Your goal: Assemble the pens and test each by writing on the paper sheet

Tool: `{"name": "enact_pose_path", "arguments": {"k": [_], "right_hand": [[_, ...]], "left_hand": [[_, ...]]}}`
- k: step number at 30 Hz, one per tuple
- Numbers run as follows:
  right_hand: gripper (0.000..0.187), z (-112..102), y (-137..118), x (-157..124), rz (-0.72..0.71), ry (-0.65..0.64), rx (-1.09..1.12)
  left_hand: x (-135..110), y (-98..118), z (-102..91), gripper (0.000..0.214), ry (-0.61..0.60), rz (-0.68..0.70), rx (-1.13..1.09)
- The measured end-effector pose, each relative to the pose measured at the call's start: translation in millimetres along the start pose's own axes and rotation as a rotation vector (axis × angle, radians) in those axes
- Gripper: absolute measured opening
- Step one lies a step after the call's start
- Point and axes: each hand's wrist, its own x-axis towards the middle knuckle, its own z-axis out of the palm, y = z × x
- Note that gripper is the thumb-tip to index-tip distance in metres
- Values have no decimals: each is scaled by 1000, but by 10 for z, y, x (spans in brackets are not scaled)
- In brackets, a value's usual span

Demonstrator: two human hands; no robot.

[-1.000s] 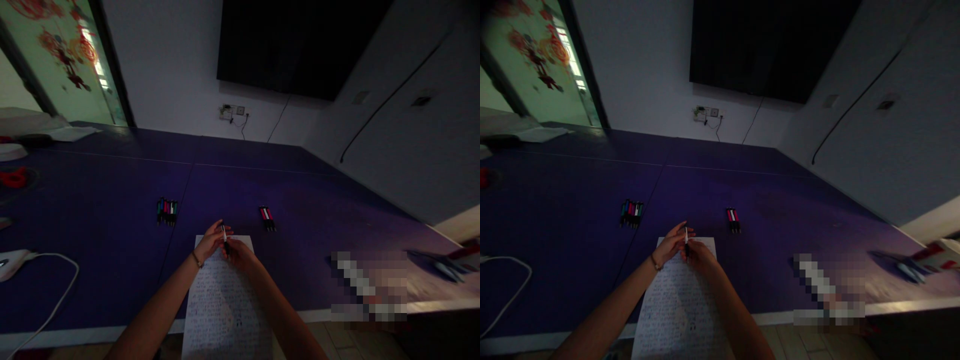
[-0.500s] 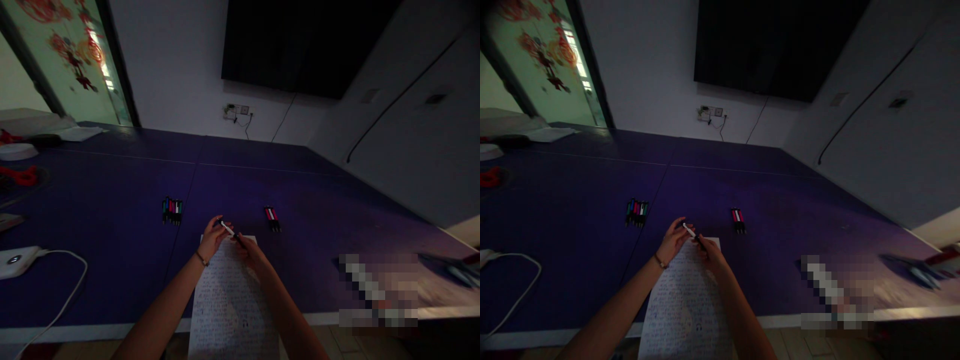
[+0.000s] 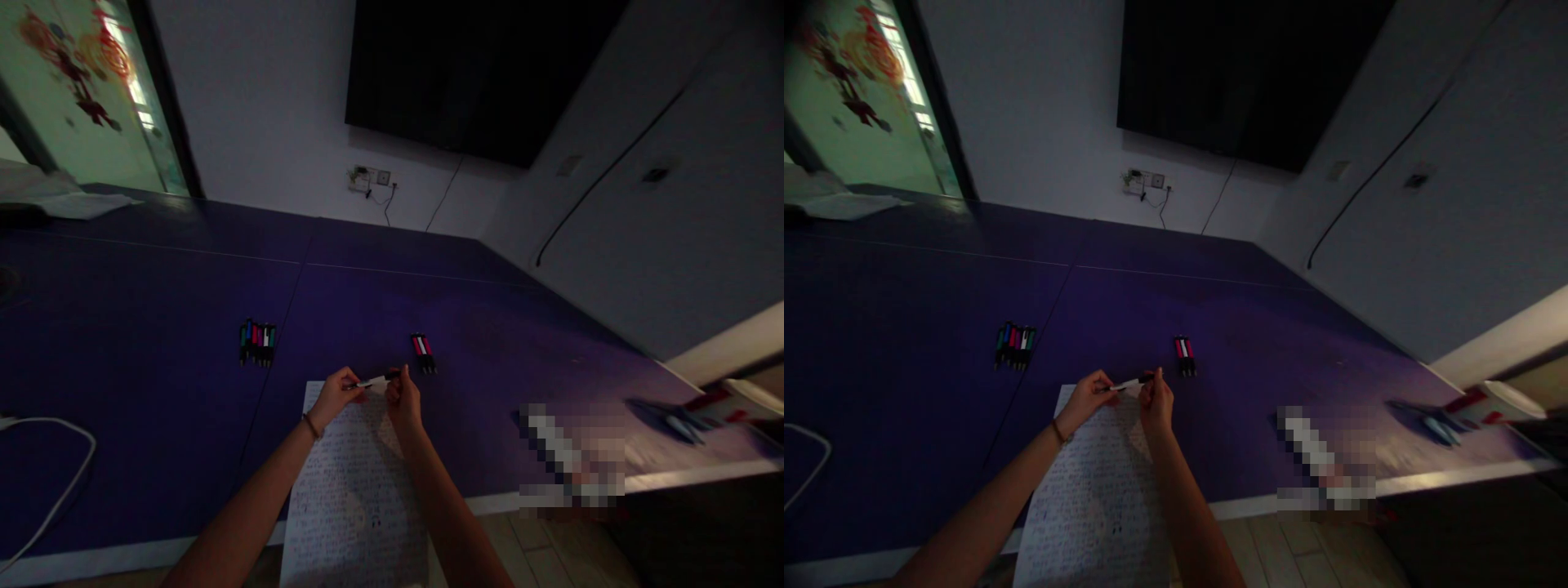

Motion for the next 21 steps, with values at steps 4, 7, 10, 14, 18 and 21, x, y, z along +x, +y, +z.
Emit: {"name": "enact_pose_path", "arguments": {"k": [4,7,10,14,18,21], "right_hand": [[34,34,-24,-38,-126,91,-20],[33,49,-26,-53,-137,79,-46],[32,52,-23,-57,-136,76,-30],[31,72,-16,-69,-126,86,-3],[32,109,-9,-83,-89,64,33],[34,122,-3,-81,-6,19,74]], "left_hand": [[-18,24,-12,23,-2,37,59],[-39,67,-33,22,-30,21,74],[-65,84,-44,24,-87,-30,67],[-80,87,-56,27,-130,-110,46],[-42,154,-73,25,-47,-43,53],[-11,227,-77,20,57,67,120]]}}
